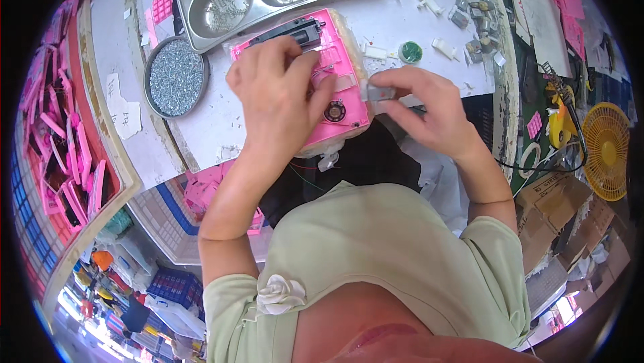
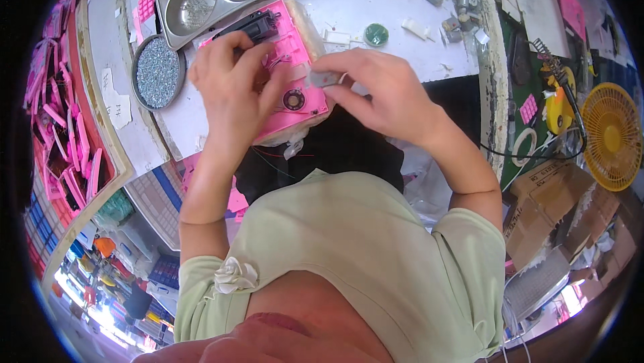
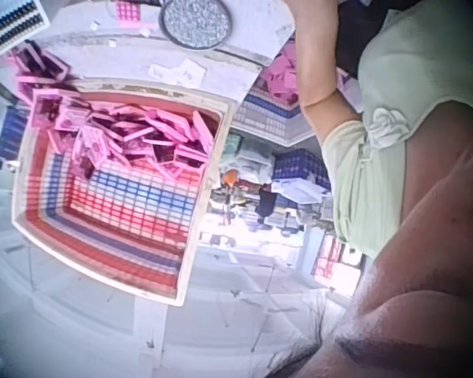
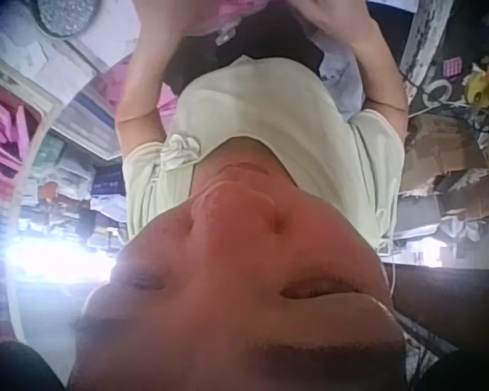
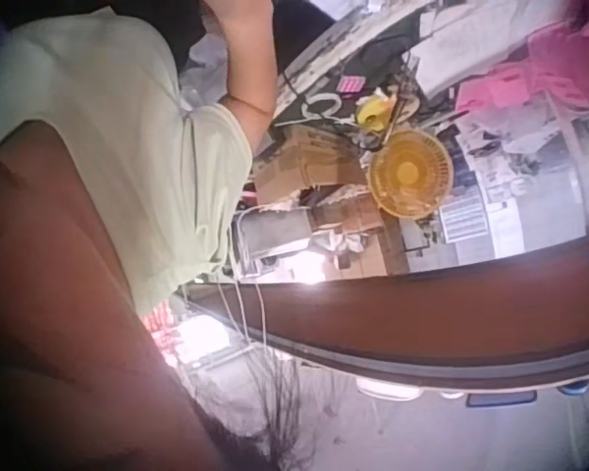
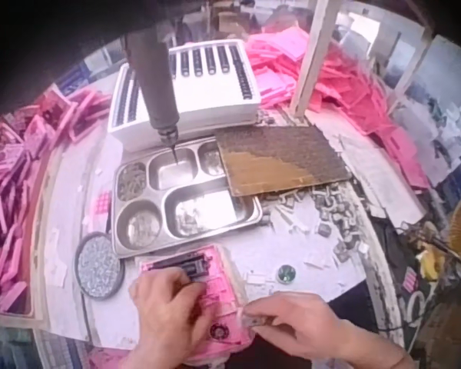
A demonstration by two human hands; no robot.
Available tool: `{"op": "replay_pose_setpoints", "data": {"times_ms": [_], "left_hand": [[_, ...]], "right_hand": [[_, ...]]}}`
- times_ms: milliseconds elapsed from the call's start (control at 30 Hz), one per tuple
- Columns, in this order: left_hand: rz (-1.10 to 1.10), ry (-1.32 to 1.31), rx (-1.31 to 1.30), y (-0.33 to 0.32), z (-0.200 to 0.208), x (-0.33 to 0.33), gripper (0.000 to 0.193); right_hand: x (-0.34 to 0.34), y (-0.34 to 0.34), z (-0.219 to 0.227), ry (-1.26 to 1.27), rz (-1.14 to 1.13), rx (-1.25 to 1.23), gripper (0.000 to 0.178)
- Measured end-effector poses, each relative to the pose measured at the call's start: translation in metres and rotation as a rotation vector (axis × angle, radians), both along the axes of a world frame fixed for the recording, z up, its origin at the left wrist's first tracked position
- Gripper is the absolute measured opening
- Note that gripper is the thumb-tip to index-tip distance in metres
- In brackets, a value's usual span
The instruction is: Assembling a pink electronic toy by soldering internal components and securing the outer casing with screws.
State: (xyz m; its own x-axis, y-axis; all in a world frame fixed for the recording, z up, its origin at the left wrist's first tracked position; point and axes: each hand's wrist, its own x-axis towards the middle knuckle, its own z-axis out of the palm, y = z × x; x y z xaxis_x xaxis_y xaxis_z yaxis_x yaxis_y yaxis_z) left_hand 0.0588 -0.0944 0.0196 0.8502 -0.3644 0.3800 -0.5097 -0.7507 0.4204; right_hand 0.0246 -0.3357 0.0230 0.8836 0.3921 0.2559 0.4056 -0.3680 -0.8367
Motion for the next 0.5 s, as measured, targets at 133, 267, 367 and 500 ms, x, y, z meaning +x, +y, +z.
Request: {"op": "replay_pose_setpoints", "data": {"times_ms": [133,267,367,500], "left_hand": [[-0.073,-0.099,0.074,-0.004,-0.009,0.004,0.015],[-0.071,-0.089,0.004,0.017,-0.003,-0.010,0.021],[0.008,-0.048,-0.058,0.028,-0.012,-0.024,0.022],[0.058,-0.046,-0.140,0.028,-0.022,-0.028,0.020]], "right_hand": [[0.002,-0.010,0.002,-0.051,-0.061,-0.075,0.034],[0.013,-0.002,0.001,0.036,-0.084,-0.129,0.032],[0.042,0.018,-0.002,-0.236,0.046,-0.274,0.030],[0.060,0.030,-0.021,-0.178,0.066,-0.298,0.027]]}}
